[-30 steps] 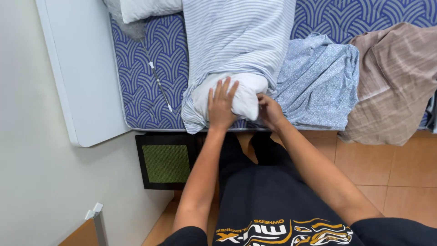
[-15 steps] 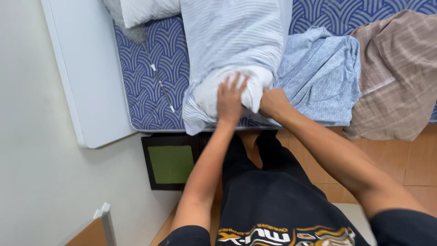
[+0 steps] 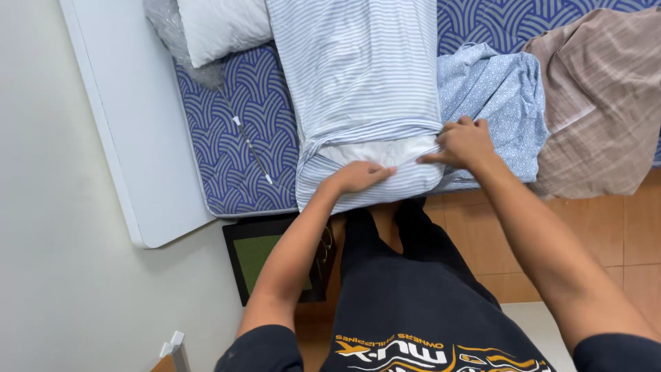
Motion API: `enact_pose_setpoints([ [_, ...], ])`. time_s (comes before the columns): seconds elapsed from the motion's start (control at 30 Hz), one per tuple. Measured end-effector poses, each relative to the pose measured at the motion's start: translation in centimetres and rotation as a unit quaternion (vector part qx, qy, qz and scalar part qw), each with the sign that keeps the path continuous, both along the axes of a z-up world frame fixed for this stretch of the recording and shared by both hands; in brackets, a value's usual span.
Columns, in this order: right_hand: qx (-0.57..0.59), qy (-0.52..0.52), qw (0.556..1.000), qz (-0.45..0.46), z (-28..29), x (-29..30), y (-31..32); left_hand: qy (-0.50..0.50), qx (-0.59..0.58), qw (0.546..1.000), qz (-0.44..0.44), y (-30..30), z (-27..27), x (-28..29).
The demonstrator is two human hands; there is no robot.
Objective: The person places a striped pillowcase over a white pillow on a bed, tucks the pillow into the case, and smooths the fabric. They then use a duster to clean the surface of the pillow.
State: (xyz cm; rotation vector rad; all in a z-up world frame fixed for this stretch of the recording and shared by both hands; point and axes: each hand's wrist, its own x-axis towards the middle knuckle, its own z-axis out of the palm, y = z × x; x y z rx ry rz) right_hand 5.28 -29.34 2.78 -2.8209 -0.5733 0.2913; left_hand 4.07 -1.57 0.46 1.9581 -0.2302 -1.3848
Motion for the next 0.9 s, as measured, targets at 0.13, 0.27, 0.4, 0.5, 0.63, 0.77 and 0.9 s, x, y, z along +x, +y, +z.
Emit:
enact_pose_setpoints([
  [0.13,0.006,0.126,0.991,-0.032,-4.6,-0.4,0.1,-0.282,0.123,0.951,-0.033,4.2,0.4,-0.6],
  [0.27,0.147,0.098,0.984,-0.006,2.6,-2.1,6.1,-0.462,0.21,0.861,0.038,11.1,3.3,1.2],
  [0.4,0.206,-0.029,0.978,-0.02,-2.2,-2.7,4.8,-0.441,0.244,0.862,0.057,13.2,3.5,-0.7],
  [0.5,0.204,-0.124,0.971,0.017,-3.6,-2.3,7.8,-0.463,0.163,0.845,0.214,10.3,1.9,-3.6],
  [0.63,0.308,-0.013,0.938,-0.159,0.0,1.1,10.8,-0.676,0.08,0.68,0.273,3.4,5.1,-5.1],
  [0.77,0.241,-0.012,0.943,-0.229,-2.8,-0.1,10.3,-0.436,0.163,0.885,0.024,3.6,2.0,-3.4],
  [0.9,0.309,-0.017,0.934,-0.178,-2.6,-1.4,10.3,-0.504,0.075,0.86,0.037,1.1,1.9,-4.6],
])
